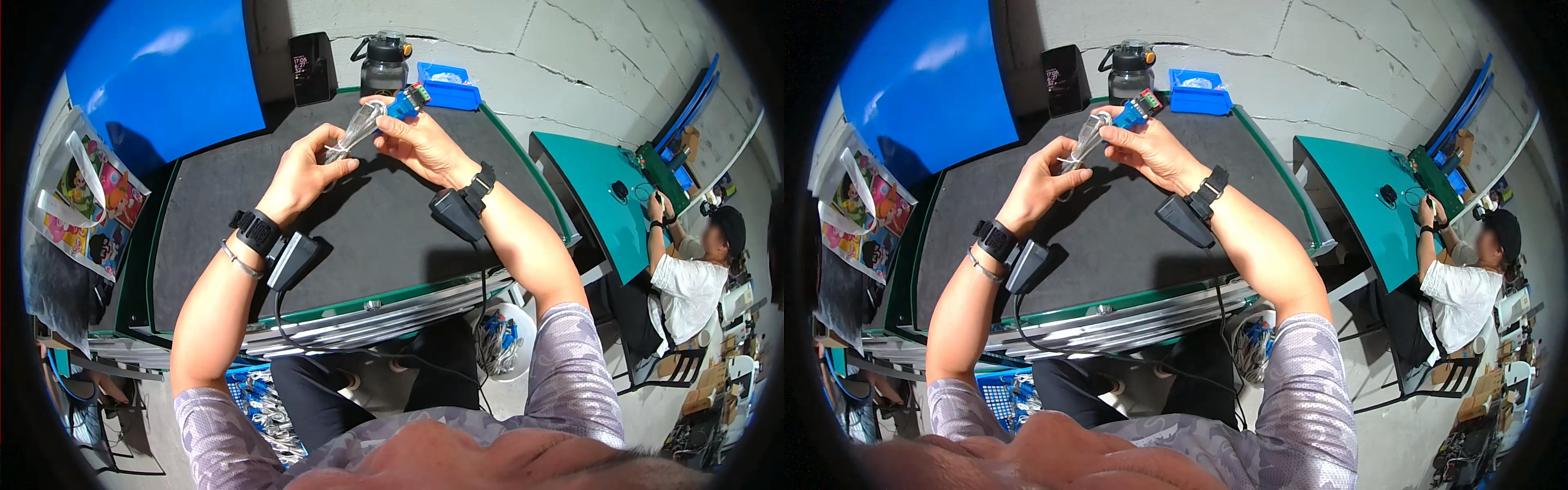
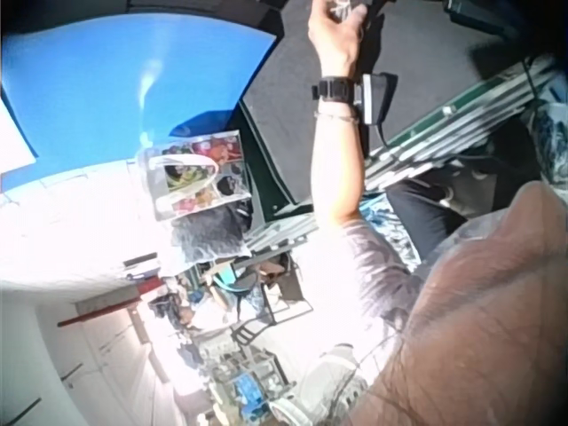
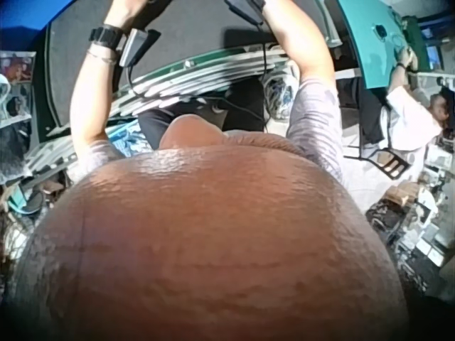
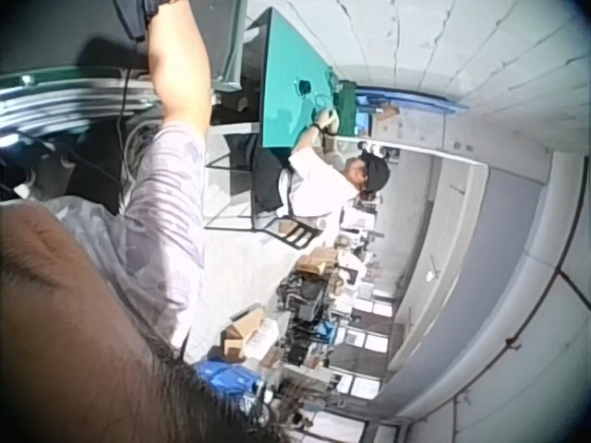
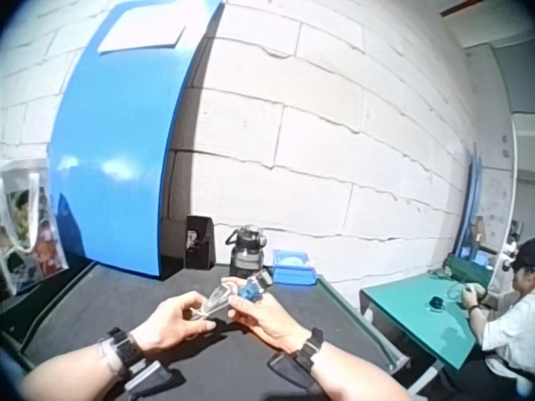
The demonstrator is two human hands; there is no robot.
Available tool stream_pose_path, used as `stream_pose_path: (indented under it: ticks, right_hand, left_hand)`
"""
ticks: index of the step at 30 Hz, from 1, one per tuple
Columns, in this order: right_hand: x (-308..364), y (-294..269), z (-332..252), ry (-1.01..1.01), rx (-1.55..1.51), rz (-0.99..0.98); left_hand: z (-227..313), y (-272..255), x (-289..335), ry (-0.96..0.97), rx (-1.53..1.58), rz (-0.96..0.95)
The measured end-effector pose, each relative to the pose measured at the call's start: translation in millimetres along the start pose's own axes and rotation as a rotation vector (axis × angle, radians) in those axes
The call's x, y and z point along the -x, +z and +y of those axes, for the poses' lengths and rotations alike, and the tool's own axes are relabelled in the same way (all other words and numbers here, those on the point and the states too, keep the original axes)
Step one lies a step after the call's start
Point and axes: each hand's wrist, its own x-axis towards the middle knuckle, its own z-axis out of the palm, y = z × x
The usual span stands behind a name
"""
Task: Person is assembling or testing a white cable with a blue connector at a workshop workbench.
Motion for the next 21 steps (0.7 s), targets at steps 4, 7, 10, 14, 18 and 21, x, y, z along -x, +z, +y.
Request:
stream_pose_path:
  ticks: [4,7,10,14,18,21]
  right_hand:
    - [-4.2,-7.6,4.1,-0.051,-0.141,0.027]
    - [-7.2,-12.6,2.9,-0.109,-0.221,0.024]
    - [-9.3,-18.7,4.7,-0.128,-0.241,0.059]
    - [-10.8,-27.3,9.5,-0.116,-0.268,0.088]
    - [-7.2,-15.0,0.0,-0.038,-0.314,0.061]
    - [-4.2,-12.5,3.9,-0.024,-0.226,0.016]
  left_hand:
    - [8.9,5.0,2.6,-0.064,0.128,-0.119]
    - [1.9,5.7,2.6,-0.096,0.299,-0.148]
    - [0.1,2.7,2.8,-0.221,0.472,-0.219]
    - [4.3,6.4,1.6,-0.248,0.558,-0.275]
    - [1.4,3.5,1.8,-0.156,0.442,-0.177]
    - [-1.4,-0.2,-0.7,-0.116,0.249,-0.121]
